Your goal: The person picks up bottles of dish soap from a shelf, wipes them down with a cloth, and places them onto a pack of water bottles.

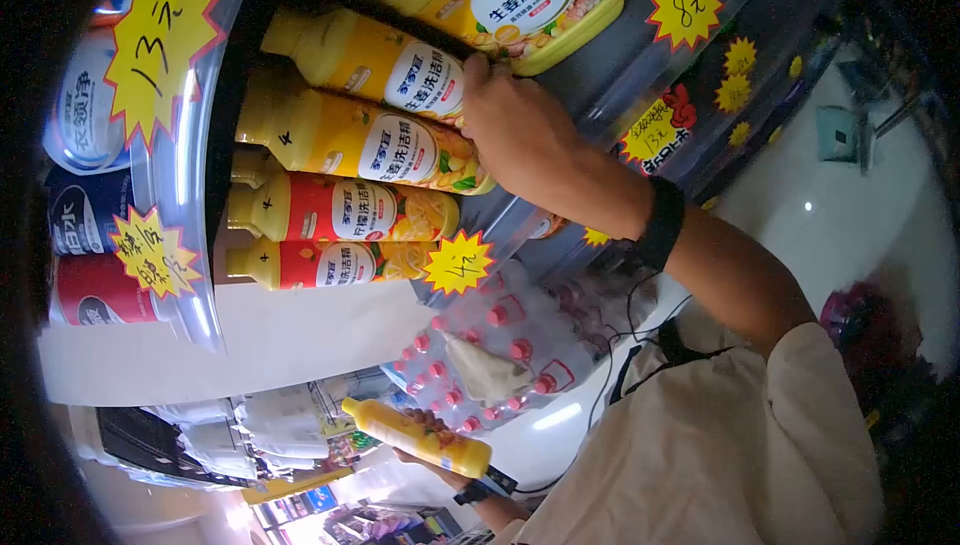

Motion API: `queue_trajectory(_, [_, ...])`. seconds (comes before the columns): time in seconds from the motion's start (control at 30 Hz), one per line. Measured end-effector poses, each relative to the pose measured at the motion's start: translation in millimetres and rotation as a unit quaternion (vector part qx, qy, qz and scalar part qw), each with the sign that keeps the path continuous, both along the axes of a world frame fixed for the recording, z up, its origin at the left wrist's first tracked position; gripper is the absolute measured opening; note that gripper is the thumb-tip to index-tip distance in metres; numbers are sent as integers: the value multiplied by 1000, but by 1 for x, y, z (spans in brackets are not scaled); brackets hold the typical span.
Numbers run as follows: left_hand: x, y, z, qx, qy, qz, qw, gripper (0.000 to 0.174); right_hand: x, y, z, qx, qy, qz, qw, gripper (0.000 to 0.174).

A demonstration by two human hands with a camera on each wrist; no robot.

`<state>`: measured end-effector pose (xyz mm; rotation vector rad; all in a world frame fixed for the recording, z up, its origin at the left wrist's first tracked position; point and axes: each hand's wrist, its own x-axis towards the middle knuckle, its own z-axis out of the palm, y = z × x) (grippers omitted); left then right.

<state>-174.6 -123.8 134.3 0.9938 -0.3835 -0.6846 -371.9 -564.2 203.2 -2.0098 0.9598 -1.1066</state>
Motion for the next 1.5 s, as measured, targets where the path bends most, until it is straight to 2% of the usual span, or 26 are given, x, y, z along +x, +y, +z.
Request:
queue_trajectory(0.03, [-16,-9,5,-2,-15,16,1000,63,1,-1,0,3,4,1,1000,34])
queue_trajectory(0.13, [-28,-14,1,-41,-2,-23,999,67,11,-8,-5,-11,12,-20,1000,33])
queue_trajectory(0.23, [-40,-17,5,-44,-15,-23,999,67,14,-13,-9,-83,29,-33,996,27])
queue_trajectory(0.43, [-67,-38,27,-37,-59,-15,997,67,20,-17,-9,-88,36,-39,995,25])
queue_trajectory(0.53, [-86,-58,42,-27,-86,-13,996,66,25,-19,-7,-59,19,-36,997,32])
queue_trajectory(0.57, [-90,-67,44,-37,-72,-11,997,66,26,-20,-7,-52,23,-36,998,33])
queue_trajectory(0.6, [-99,-74,42,-101,5,-7,995,69,28,-21,-7,-46,27,-34,998,33])
queue_trajectory(0.67, [-116,-87,39,-226,154,5,962,74,29,-24,-9,-33,28,-26,999,32])
queue_trajectory(0.77, [-128,-102,48,-88,72,1,994,82,26,-22,-9,-13,23,-2,1000,28])
queue_trajectory(0.8, [-133,-117,63,7,-42,-29,999,86,15,-15,-3,-8,28,7,1000,27])
queue_trajectory(0.83, [-129,-125,64,31,-137,-56,989,87,1,-6,2,-3,35,15,999,25])
queue_trajectory(0.9, [-143,-134,62,132,-258,19,957,93,-37,29,12,-69,-26,19,997,27])
queue_trajectory(0.93, [-145,-150,65,122,-291,-1,949,98,-58,43,13,-51,-19,93,994,31])
queue_trajectory(0.97, [-153,-167,66,119,-314,17,942,96,-77,57,14,-30,-11,169,985,35])
queue_trajectory(1.03, [-163,-195,61,105,-354,53,928,95,-108,81,27,59,79,269,958,49])
queue_trajectory(1.1, [-169,-219,55,72,-392,80,914,94,-119,97,34,76,94,301,946,58])
queue_trajectory(1.13, [-174,-231,60,70,-384,60,919,91,-124,100,36,83,102,312,941,62])
queue_trajectory(1.23, [-190,-259,85,73,-406,20,911,87,-108,106,19,48,54,179,981,74])
queue_trajectory(1.27, [-192,-267,89,83,-442,20,893,87,-101,100,18,-2,21,131,991,55])
queue_trajectory(1.33, [-185,-273,72,109,-446,45,887,90,-91,86,9,-44,-6,91,995,52])
queue_trajectory(1.37, [-184,-285,75,88,-510,81,852,85,-85,77,5,-66,-21,72,995,51])
queue_trajectory(1.43, [-181,-300,93,101,-569,59,814,72,-76,57,0,-95,-61,66,991,49])
queue_trajectory(1.5, [-180,-312,118,108,-653,33,749,60,-71,39,2,-121,-73,68,988,49])
